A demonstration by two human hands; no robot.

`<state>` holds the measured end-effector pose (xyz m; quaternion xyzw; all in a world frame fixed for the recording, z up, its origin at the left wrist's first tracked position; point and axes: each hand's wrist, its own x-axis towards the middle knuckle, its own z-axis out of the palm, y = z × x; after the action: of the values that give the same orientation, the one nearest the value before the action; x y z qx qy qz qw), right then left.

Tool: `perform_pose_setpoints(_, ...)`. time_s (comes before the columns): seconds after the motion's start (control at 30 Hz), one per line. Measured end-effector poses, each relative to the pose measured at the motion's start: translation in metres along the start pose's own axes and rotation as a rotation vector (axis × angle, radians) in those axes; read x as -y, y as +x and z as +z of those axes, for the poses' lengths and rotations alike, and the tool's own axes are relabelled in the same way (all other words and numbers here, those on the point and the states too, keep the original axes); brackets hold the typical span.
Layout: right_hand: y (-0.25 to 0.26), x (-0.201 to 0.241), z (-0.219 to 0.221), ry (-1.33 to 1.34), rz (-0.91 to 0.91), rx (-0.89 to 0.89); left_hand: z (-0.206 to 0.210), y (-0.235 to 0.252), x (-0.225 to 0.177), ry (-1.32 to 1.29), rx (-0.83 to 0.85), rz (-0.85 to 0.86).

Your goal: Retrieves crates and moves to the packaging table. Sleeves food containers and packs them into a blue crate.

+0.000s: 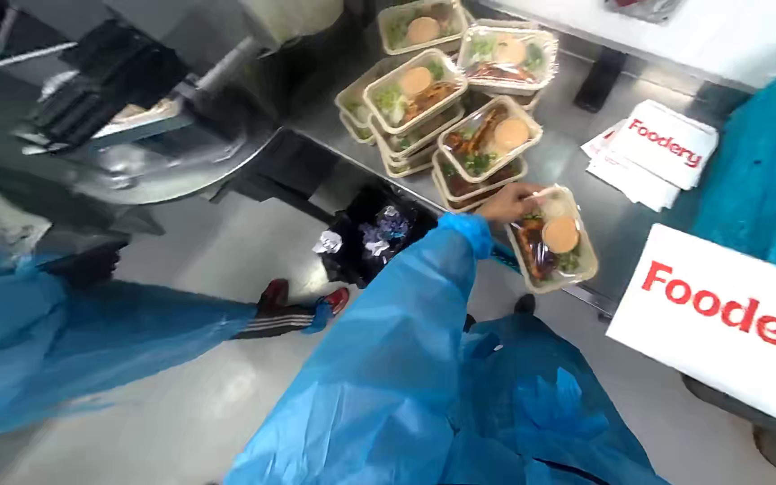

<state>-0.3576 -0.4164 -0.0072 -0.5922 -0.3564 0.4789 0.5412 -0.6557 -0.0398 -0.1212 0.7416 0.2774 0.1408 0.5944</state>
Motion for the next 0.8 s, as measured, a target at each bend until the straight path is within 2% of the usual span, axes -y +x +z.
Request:
perform_pose_setpoints(0.03,-0.012,0.006,0.033,0.015,0.072,-0.263,0.004,0.033,-0.003,0.068,0.176,0.049)
perform_pose_setpoints(0.07,-0.019,0.012,0.056,0.014,0.165,-0.432,0.012,0.066,-0.007,0.167,0.33,0.096)
perform_pose_setpoints(0.13,-0.032,0.013,0.077,0.058,0.27,-0.552,0.03,0.125,-0.019,0.44,0.443,0.149)
perform_pose_setpoints(0.2,-0.046,0.003,0.085,0.166,0.288,-0.618,0.043,0.156,-0.04,0.708,0.321,0.08)
perform_pose_setpoints(0.27,-0.055,-0.007,0.087,0.249,0.293,-0.693,0.047,0.148,-0.068,0.743,0.053,-0.115)
perform_pose_setpoints(0.3,-0.056,-0.011,0.085,0.283,0.28,-0.73,0.047,0.124,-0.081,0.709,-0.049,-0.26)
perform_pose_setpoints(0.37,-0.052,-0.017,0.078,0.315,0.246,-0.744,0.046,0.052,-0.086,0.593,-0.075,-0.607)
perform_pose_setpoints(0.4,-0.048,-0.016,0.076,0.32,0.231,-0.738,0.055,0.02,-0.068,0.493,-0.05,-0.75)
perform_pose_setpoints(0.47,-0.034,-0.007,0.074,0.287,0.231,-0.716,0.093,-0.014,-0.011,0.092,-0.052,-0.873)
perform_pose_setpoints(0.53,-0.022,0.011,0.075,0.221,0.248,-0.696,0.137,-0.015,0.018,-0.415,-0.245,-0.906)
perform_pose_setpoints(0.57,-0.014,0.019,0.073,0.188,0.238,-0.683,0.15,-0.009,0.018,-0.554,-0.353,-0.912)
perform_pose_setpoints(0.67,-0.002,0.011,0.034,0.059,0.084,-0.539,0.16,-0.004,0.006,-0.583,-0.494,-0.86)
perform_pose_setpoints(0.73,0.008,0.004,0.002,-0.06,0.02,-0.466,0.161,-0.011,0.006,-0.584,-0.644,-0.74)
perform_pose_setpoints(0.8,0.022,0.013,-0.009,-0.131,0.018,-0.464,0.159,-0.015,0.002,-0.753,-0.802,-0.598)
